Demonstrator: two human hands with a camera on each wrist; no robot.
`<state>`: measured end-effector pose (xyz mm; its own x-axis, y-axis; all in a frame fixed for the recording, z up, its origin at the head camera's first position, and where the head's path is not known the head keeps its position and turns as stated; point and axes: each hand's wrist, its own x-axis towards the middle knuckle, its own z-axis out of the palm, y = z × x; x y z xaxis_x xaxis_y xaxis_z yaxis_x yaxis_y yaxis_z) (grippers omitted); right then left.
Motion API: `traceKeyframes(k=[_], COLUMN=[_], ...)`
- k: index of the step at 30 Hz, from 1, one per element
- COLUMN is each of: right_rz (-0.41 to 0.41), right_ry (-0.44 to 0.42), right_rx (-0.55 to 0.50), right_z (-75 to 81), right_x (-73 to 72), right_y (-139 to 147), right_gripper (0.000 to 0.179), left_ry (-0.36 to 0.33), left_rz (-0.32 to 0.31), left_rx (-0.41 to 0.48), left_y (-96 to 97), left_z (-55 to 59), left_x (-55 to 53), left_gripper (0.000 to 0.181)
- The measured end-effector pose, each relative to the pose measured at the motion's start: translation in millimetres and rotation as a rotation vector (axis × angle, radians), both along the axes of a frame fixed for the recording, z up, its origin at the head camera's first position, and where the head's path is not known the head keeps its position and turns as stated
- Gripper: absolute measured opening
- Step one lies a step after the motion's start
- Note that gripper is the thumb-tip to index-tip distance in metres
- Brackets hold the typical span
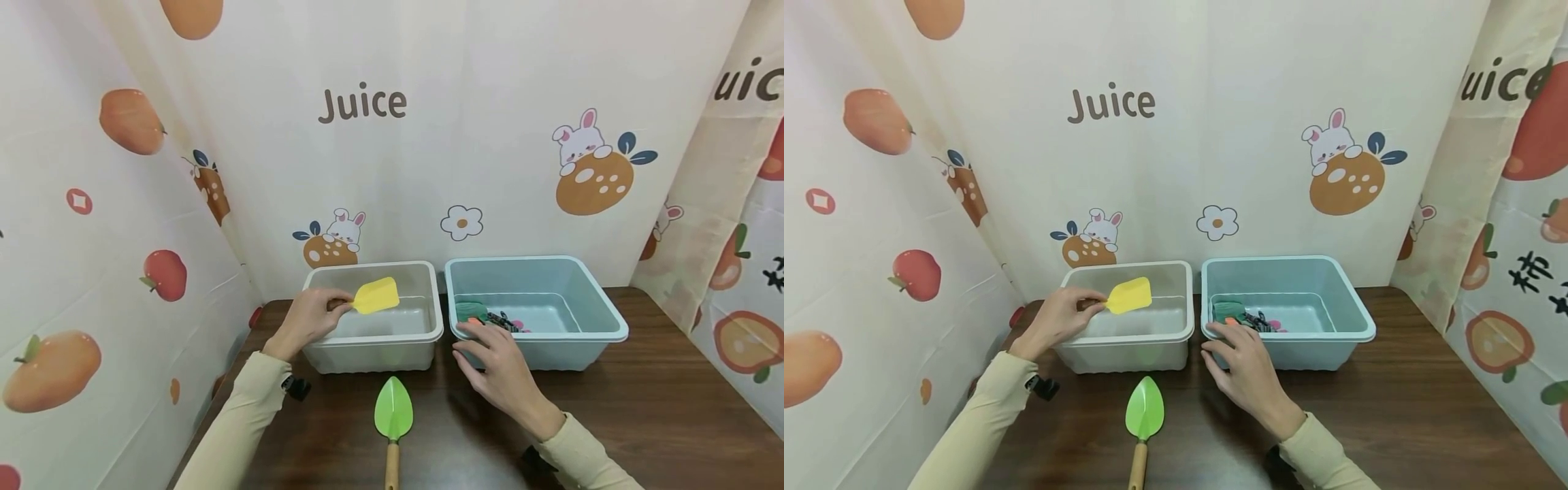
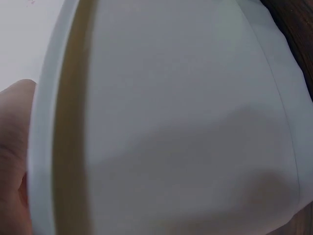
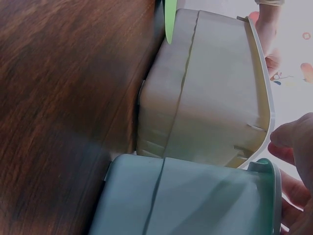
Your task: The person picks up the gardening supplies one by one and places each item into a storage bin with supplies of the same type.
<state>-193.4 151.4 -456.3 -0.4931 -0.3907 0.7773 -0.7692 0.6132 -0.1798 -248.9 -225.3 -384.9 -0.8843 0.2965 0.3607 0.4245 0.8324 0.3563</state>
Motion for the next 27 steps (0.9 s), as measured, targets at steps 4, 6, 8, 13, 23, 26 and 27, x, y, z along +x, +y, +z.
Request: traceKeyframes(k=[4, 6, 8, 13, 23, 26, 27], right_rz=[0.002, 0.005, 0.006, 0.006, 0.0, -0.003, -0.004], right_ry=[0.004, 0.009, 0.013, 0.018, 0.013, 0.017, 0.017], right_rx=[-0.001, -0.003, -0.004, -0.005, -0.005, -0.005, -0.005], right_z=[-0.3, -0.6, -0.8, -0.5, 0.1, -0.3, -0.2], right_x=[-0.2, -0.3, -0.3, 0.2, 0.3, 0.1, 0.2], right_y=[-0.2, -0.3, -0.5, -0.9, -0.8, -0.8, -0.7], right_gripper=[0.017, 0.016, 0.016, 0.016, 0.016, 0.016, 0.016], left_ry=[-0.02, -0.023, -0.02, -0.012, -0.035, -0.038, -0.04], left_rz=[-0.01, -0.015, -0.017, -0.021, -0.008, 0.011, 0.015], left_rx=[0.001, 0.001, -0.002, -0.012, 0.001, 0.02, 0.023], left_y=[-0.6, -0.9, -1.2, -1.4, 0.0, -0.7, -0.8], left_z=[-3.2, -4.8, -6.4, -8.2, -4.4, -3.1, -2.7], left_x=[-3.1, -4.0, -4.7, -6.3, -9.5, -9.1, -8.8], left_gripper=[0.016, 0.016, 0.016, 0.016, 0.016, 0.018, 0.019])
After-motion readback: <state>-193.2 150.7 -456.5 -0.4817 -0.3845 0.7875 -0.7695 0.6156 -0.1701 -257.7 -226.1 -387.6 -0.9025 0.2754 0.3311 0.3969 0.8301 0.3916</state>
